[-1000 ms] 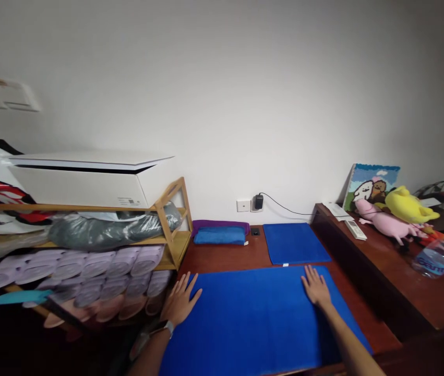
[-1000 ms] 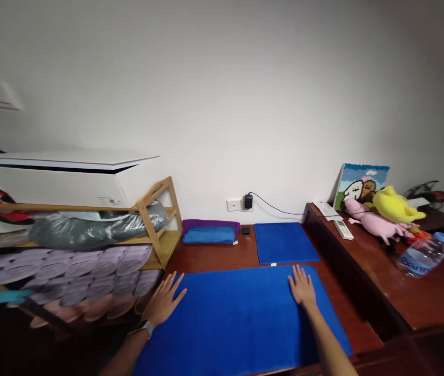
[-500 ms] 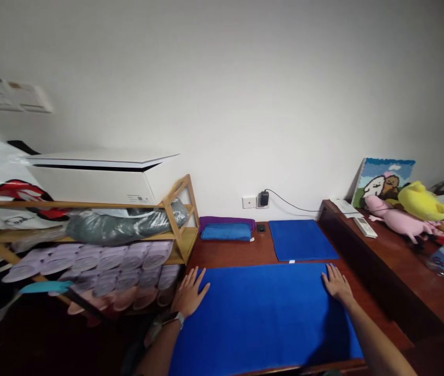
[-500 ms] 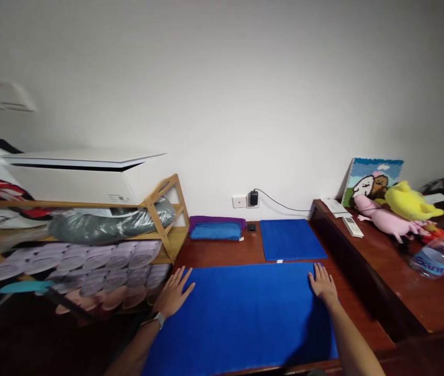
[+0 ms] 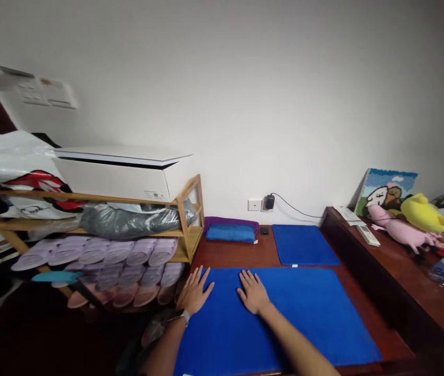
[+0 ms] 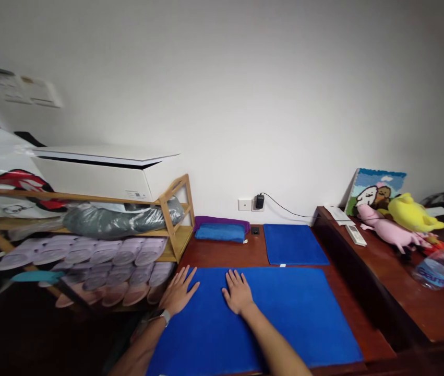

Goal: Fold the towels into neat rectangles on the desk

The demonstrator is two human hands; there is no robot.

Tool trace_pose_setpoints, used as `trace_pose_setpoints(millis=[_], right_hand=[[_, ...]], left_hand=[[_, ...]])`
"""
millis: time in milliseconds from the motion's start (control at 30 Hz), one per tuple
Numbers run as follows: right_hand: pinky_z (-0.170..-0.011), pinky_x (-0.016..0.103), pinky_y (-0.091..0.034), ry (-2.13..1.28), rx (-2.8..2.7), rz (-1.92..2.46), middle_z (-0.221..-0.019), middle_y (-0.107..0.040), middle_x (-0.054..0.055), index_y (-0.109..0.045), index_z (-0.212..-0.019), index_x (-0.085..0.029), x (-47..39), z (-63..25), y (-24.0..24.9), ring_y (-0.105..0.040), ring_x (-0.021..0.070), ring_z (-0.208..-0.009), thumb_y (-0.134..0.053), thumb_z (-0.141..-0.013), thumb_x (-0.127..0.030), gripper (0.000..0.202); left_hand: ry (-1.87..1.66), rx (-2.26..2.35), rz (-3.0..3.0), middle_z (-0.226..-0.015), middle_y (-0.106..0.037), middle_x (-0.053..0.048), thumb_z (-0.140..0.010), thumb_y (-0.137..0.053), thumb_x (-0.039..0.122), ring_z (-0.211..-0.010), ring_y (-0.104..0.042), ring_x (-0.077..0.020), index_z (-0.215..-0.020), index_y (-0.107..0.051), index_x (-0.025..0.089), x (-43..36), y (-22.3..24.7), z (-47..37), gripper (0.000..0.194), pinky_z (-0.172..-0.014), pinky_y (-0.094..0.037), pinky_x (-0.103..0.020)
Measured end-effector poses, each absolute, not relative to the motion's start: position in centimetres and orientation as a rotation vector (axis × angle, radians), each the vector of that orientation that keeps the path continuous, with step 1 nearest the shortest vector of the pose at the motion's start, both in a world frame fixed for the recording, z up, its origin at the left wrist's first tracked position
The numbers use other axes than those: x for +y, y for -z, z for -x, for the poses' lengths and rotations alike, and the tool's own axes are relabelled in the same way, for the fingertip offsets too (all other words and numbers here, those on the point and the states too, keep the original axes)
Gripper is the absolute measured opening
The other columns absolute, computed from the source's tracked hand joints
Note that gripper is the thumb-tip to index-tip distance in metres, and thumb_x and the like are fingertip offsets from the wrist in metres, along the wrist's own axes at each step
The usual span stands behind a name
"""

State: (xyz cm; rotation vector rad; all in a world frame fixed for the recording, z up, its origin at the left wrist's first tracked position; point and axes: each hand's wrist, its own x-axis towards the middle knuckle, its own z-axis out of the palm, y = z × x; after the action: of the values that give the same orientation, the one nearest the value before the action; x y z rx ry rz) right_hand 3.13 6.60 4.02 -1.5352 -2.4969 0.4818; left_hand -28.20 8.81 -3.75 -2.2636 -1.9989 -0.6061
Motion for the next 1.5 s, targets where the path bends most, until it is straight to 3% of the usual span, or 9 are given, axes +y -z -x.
trace_pose_setpoints(millis=[133,367,533,767,900,1000,1100,1300,1500], right_hand=[[-0.139,0.051,-0.011,-0.477,-2.442,1.693,-0.182,-0.023,0.004,-0.025,-0.176,-0.023,6.3,-7.8,-3.4,-0.016,0.0247,-0.17,-0.022,-0.112,-0.058,0.072],[-0.137,0.052,-0.017,-0.259,-1.923,2.435,-0.182,-0.023,0.008,-0.026,-0.176,-0.016,7.4,-31.4,-1.1,-0.02,0.027,-0.169,-0.019,-0.109,-0.049,0.074],[-0.137,0.051,-0.018,-0.197,-1.805,2.515,-0.183,-0.021,0.011,-0.023,-0.176,-0.012,7.4,-38.2,1.6,-0.018,0.0272,-0.17,-0.015,-0.107,-0.054,0.081],[-0.137,0.049,-0.016,-0.205,-1.772,2.556,-0.184,-0.022,0.007,-0.024,-0.177,-0.018,7.3,-37.3,1.2,-0.019,0.0243,-0.17,-0.013,-0.107,-0.055,0.079],[-0.134,0.056,-0.023,-0.229,-1.741,2.658,-0.179,-0.035,0.014,-0.038,-0.172,-0.016,8.3,-36.2,-2.0,-0.032,0.0296,-0.165,-0.025,-0.106,-0.048,0.074],[-0.132,0.06,-0.023,-0.142,-1.809,2.634,-0.173,-0.043,0.021,-0.048,-0.165,-0.009,9.6,-31.4,-4.7,-0.036,0.0365,-0.163,-0.037,-0.102,-0.035,0.069],[-0.135,0.051,-0.019,-0.111,-2.076,2.251,-0.175,-0.042,0.018,-0.049,-0.165,-0.009,10.2,-21.6,-6.0,-0.033,0.0333,-0.165,-0.039,-0.102,-0.028,0.066],[-0.138,0.05,-0.015,-0.487,-2.492,1.553,-0.181,-0.026,0.007,-0.028,-0.175,-0.02,8.1,-3.7,-4.1,-0.02,0.0266,-0.169,-0.029,-0.112,-0.055,0.072],[-0.138,0.051,-0.012,-0.422,-2.358,1.87,-0.182,-0.024,0.003,-0.026,-0.176,-0.024,7.7,-14.0,-3.0,-0.016,0.0241,-0.17,-0.022,-0.112,-0.056,0.072]], left_hand=[[0.613,-1.985,2.254,-0.171,-0.051,-0.014,-0.104,-0.043,0.063,-0.159,-0.046,-0.0352,-0.163,-0.053,0.025,8.9,3.8,28.4,0.07,-0.13,-0.038,-0.058],[0.618,-1.965,2.242,-0.169,-0.054,-0.013,-0.103,-0.043,0.065,-0.158,-0.048,-0.0365,-0.161,-0.055,0.025,9.3,4.2,28.9,0.071,-0.129,-0.041,-0.059],[0.572,-1.971,2.245,-0.17,-0.053,-0.014,-0.103,-0.042,0.065,-0.158,-0.048,-0.0368,-0.161,-0.056,0.024,9.2,3.8,28.9,0.072,-0.129,-0.041,-0.058],[0.514,-1.992,2.273,-0.171,-0.052,-0.015,-0.104,-0.041,0.064,-0.158,-0.048,-0.0362,-0.163,-0.053,0.024,9.1,3.2,28.9,0.073,-0.129,-0.041,-0.058],[0.536,-1.977,2.279,-0.17,-0.054,-0.014,-0.104,-0.04,0.065,-0.158,-0.048,-0.0359,-0.162,-0.054,0.026,9.1,3.3,29.0,0.071,-0.128,-0.042,-0.058],[0.549,-1.979,2.274,-0.17,-0.054,-0.013,-0.104,-0.04,0.066,-0.159,-0.047,-0.0348,-0.163,-0.053,0.027,9.1,3.6,28.9,0.071,-0.128,-0.04,-0.056],[0.561,-1.987,2.273,-0.171,-0.052,-0.013,-0.104,-0.04,0.067,-0.159,-0.046,-0.0349,-0.163,-0.052,0.027,9.1,3.7,28.8,0.073,-0.129,-0.039,-0.056],[0.572,-2.035,2.282,-0.174,-0.048,-0.013,-0.104,-0.042,0.065,-0.161,-0.043,-0.0354,-0.164,-0.051,0.026,8.8,3.6,28.5,0.072,-0.132,-0.036,-0.056],[0.574,-2.009,2.275,-0.172,-0.05,-0.013,-0.104,-0.042,0.064,-0.16,-0.045,-0.0355,-0.163,-0.053,0.026,8.9,3.7,28.6,0.071,-0.131,-0.038,-0.058]])
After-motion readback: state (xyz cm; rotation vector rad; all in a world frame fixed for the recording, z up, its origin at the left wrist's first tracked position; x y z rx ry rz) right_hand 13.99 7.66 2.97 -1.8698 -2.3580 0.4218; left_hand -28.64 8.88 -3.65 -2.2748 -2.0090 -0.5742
